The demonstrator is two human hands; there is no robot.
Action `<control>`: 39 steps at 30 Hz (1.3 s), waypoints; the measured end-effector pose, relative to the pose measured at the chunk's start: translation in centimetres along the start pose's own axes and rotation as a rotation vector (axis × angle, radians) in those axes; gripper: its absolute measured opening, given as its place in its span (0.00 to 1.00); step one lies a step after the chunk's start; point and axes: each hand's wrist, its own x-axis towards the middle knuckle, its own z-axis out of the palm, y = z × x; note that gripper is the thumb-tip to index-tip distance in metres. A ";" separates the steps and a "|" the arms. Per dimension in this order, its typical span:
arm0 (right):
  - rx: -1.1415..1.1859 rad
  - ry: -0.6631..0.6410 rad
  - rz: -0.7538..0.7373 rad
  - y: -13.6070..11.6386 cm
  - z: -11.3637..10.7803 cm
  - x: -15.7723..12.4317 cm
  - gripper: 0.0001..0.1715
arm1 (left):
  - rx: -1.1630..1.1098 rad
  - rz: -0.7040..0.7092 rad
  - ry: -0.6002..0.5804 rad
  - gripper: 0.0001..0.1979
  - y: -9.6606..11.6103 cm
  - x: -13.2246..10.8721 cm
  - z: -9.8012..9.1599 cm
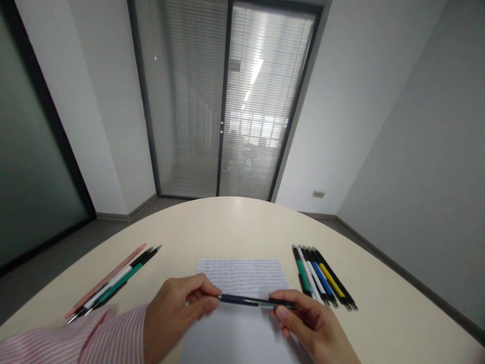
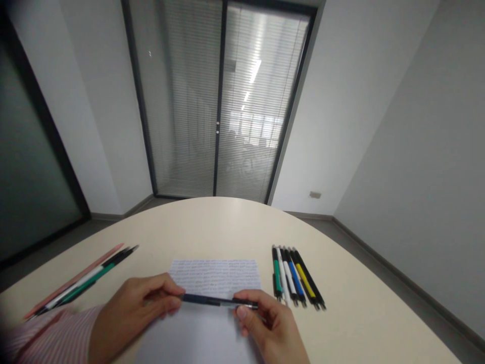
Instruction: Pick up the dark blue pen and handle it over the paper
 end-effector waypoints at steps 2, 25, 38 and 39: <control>-0.004 -0.037 0.007 0.1 -0.1 0.1 0.20 | 0.000 0.037 -0.002 0.05 -0.1 -0.1 0.1; 0.066 0.068 0.022 -0.6 0.9 -0.2 0.22 | 0.138 0.215 0.030 0.10 0.0 -0.4 0.1; 0.048 -0.035 0.062 -0.5 0.1 0.0 0.21 | -0.053 0.116 0.032 0.11 0.2 0.1 -0.3; 0.048 -0.027 0.065 -0.6 0.1 0.0 0.21 | -0.062 0.127 0.057 0.12 0.3 0.1 -0.3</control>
